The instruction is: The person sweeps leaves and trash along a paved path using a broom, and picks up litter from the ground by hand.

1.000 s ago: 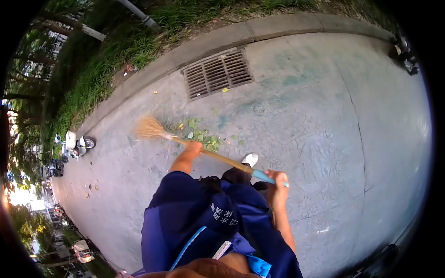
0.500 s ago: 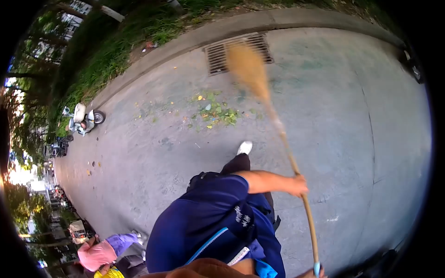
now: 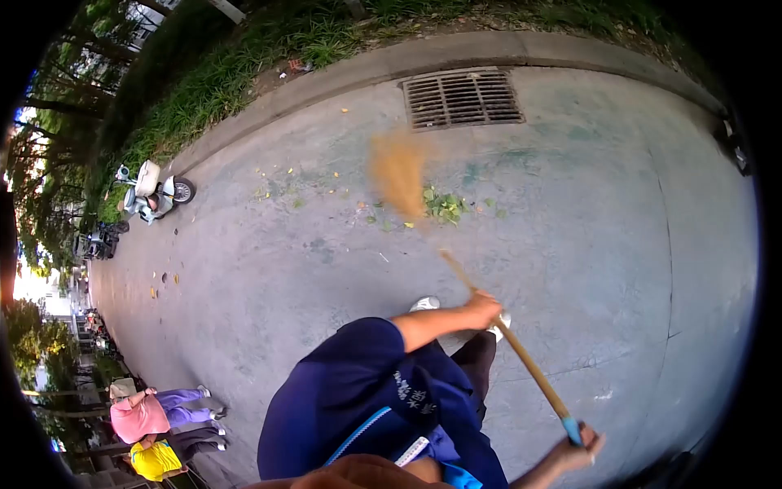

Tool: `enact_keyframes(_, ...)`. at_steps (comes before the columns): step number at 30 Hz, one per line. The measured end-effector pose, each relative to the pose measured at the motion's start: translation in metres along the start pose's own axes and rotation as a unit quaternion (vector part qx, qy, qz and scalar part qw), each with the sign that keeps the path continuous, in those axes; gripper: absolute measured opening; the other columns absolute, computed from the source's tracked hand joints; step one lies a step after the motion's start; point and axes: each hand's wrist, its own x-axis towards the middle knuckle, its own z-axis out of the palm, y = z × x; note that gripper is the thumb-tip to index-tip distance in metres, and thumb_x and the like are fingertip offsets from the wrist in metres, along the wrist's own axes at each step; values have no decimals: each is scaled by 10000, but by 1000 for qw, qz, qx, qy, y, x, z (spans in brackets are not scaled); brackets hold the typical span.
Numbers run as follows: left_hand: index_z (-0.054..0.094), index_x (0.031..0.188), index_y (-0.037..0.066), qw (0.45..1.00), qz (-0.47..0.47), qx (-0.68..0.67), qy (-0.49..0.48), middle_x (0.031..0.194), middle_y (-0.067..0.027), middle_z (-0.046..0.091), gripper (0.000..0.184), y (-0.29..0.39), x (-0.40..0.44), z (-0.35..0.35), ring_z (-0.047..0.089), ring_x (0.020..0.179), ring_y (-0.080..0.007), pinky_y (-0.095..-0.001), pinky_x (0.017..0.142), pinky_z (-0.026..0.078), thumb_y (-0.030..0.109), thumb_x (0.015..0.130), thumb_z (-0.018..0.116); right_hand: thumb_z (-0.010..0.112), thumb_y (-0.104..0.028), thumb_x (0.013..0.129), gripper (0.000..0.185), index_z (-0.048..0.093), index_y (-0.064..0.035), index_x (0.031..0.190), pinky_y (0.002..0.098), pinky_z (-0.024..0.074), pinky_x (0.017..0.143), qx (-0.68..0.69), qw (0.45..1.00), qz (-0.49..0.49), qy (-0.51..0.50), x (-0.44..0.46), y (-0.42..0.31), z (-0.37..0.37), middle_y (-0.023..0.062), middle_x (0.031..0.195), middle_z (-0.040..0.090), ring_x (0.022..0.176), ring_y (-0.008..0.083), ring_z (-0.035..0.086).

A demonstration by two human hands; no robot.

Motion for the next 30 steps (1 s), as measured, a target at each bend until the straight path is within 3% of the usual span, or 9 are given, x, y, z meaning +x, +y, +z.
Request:
enact_keyframes(1, 589, 615, 120, 998, 3, -16, 63, 652, -86, 586, 47, -44, -41, -12, 574, 697, -284, -413, 619, 435, 124, 587, 626, 430, -227, 860, 383, 389, -113, 496, 324, 423, 641, 87, 992, 73, -60, -25, 26, 19, 25, 488, 426, 518, 159, 440)
enact_keyframes(4, 635, 709, 106, 974, -190, 88, -88, 763, -112, 618, 64, -196, -136, -14, 594, 778, -288, -435, 683, 454, 137, 659, 611, 516, -318, 839, 301, 514, -46, 709, 368, 405, 804, 59, 943, 178, -274, -118, 108, 72, 81, 679, 541, 759, 203, 548)
enact_keyframes(7, 661, 801, 125, 917, -313, 204, -137, 847, -86, 634, 124, -245, -220, -90, 594, 865, -227, -433, 760, 430, 170, 696, 612, 528, -350, 849, 303, 417, -86, 751, 357, 318, 881, 163, 838, 269, -445, -201, 122, 100, 43, 777, 439, 902, 210, 442)
enact_keyframes(13, 639, 785, 117, 970, -150, 133, -135, 822, -103, 631, 146, -145, -225, -62, 607, 815, -278, -425, 689, 468, 191, 659, 630, 498, -407, 850, 328, 475, -89, 772, 340, 418, 756, 165, 920, 242, -261, -142, 145, -8, 58, 706, 552, 727, 164, 523)
enact_keyframes(17, 626, 695, 72, 976, 95, 24, -195, 653, -117, 605, 300, 39, -183, 24, 604, 683, -295, -434, 589, 476, 368, 650, 655, 440, -356, 869, 404, 358, -131, 544, 350, 449, 659, 188, 975, 79, -87, -68, 105, -229, -2, 517, 402, 541, 155, 426)
enact_keyframes(19, 618, 701, 61, 942, 228, -38, -242, 643, -117, 599, 345, 147, -184, 55, 600, 671, -293, -417, 563, 479, 397, 637, 659, 419, -338, 880, 419, 292, -139, 534, 345, 425, 664, 132, 985, 20, 107, -107, 26, -314, 3, 484, 341, 506, 152, 385)
enact_keyframes(22, 606, 793, 90, 856, 411, -163, -268, 720, -115, 603, 309, 269, -207, 94, 590, 730, -305, -439, 609, 469, 347, 633, 668, 405, -273, 888, 403, 279, -133, 532, 328, 398, 637, 258, 958, -58, 111, -124, -10, -543, 12, 479, 333, 495, 147, 368)
enact_keyframes(26, 584, 820, 120, 818, 507, -164, -217, 778, -95, 591, 286, 340, -233, 133, 574, 810, -299, -446, 689, 431, 338, 654, 668, 403, -250, 887, 395, 275, -133, 532, 321, 393, 621, 181, 938, -110, 274, -190, -53, -584, 12, 477, 330, 487, 145, 361)
enact_keyframes(30, 576, 833, 127, 867, 452, -140, -156, 792, -81, 590, 278, 325, -231, 160, 573, 837, -288, -452, 703, 408, 322, 655, 664, 400, -227, 886, 389, 272, -133, 531, 314, 387, 604, 139, 937, -101, 305, -191, -65, -585, 12, 475, 328, 478, 143, 354)
